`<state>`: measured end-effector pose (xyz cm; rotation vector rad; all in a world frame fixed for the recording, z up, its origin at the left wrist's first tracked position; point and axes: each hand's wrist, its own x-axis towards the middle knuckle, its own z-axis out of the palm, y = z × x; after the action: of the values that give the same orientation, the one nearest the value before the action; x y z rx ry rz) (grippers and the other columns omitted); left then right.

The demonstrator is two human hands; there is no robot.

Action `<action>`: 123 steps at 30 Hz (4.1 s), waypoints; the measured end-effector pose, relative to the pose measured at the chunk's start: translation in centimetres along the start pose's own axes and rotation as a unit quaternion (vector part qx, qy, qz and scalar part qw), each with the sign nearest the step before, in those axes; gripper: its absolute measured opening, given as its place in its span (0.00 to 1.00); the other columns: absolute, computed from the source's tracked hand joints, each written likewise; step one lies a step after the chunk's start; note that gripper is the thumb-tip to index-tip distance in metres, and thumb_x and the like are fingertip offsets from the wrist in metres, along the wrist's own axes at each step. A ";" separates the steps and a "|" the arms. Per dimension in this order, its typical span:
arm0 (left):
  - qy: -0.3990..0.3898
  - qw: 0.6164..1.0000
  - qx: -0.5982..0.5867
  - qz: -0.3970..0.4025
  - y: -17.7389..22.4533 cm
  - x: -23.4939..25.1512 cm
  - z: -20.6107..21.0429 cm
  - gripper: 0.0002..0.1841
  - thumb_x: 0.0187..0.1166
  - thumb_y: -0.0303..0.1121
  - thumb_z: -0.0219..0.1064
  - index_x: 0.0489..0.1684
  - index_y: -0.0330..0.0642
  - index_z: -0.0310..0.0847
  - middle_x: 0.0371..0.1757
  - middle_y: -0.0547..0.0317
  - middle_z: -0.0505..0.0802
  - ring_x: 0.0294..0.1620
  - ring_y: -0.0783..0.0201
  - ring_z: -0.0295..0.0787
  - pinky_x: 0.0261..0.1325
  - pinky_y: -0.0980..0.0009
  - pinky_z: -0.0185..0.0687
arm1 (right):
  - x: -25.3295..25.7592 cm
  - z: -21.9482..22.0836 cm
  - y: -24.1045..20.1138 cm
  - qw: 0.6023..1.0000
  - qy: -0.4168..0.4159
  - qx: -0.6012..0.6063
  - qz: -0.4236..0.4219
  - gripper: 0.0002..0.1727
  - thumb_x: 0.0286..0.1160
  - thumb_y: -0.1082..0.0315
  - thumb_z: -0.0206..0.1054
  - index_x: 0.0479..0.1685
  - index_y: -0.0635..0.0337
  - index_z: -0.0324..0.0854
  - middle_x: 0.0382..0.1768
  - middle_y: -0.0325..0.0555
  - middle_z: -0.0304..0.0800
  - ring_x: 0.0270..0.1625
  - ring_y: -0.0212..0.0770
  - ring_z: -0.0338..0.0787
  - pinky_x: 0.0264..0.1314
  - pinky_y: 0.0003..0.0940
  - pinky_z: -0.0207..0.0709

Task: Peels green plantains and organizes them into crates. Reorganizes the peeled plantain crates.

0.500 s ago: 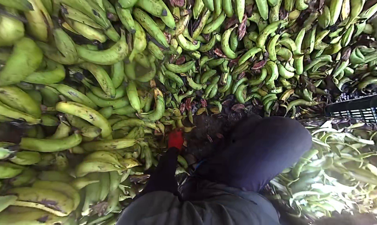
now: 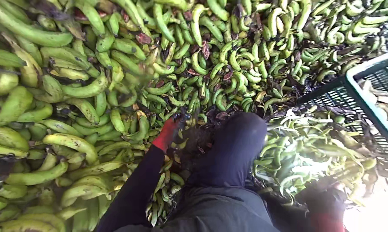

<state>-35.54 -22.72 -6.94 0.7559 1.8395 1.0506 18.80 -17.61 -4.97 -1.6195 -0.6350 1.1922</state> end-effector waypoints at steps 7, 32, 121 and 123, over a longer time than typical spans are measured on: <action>-0.004 0.977 0.076 0.199 17.5 6.5 7.2 0.19 0.90 0.43 0.58 0.69 0.42 0.80 0.61 0.54 0.91 0.59 0.63 0.89 0.65 0.58 0.86 | -0.1 -1.8 0.3 0.995 0.003 -0.094 -0.028 0.35 0.95 0.44 0.30 0.74 0.58 0.74 0.47 0.42 0.88 0.40 0.34 0.89 0.45 0.39 0.87; -0.183 0.889 0.297 0.298 28.4 9.0 34.3 0.20 0.88 0.41 0.58 0.70 0.40 0.80 0.62 0.41 0.90 0.64 0.46 0.87 0.70 0.43 0.77 | -0.1 -2.8 0.1 0.966 0.051 -0.250 -0.045 0.39 0.93 0.40 0.28 0.63 0.58 0.81 0.41 0.49 0.87 0.42 0.44 0.88 0.49 0.50 0.83; -0.280 0.916 0.108 0.268 18.8 0.1 36.5 0.30 0.80 0.47 0.72 0.78 0.43 0.73 0.64 0.46 0.89 0.62 0.54 0.88 0.67 0.50 0.82 | 2.3 -2.2 0.8 0.964 -0.109 -0.240 0.031 0.33 0.90 0.42 0.53 0.78 0.59 0.70 0.56 0.58 0.86 0.54 0.50 0.87 0.61 0.53 0.80; -0.312 0.920 0.058 0.231 19.9 0.2 35.6 0.29 0.81 0.50 0.70 0.79 0.49 0.72 0.65 0.51 0.89 0.60 0.58 0.88 0.65 0.52 0.84 | 2.4 -2.7 -0.8 0.965 -0.103 -0.237 -0.036 0.37 0.90 0.36 0.45 0.82 0.55 0.70 0.68 0.56 0.85 0.69 0.50 0.85 0.74 0.56 0.74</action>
<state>-2.22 -0.58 0.83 1.4579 1.1975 0.8419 22.29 -16.37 -5.08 -1.8555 -1.1738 1.2247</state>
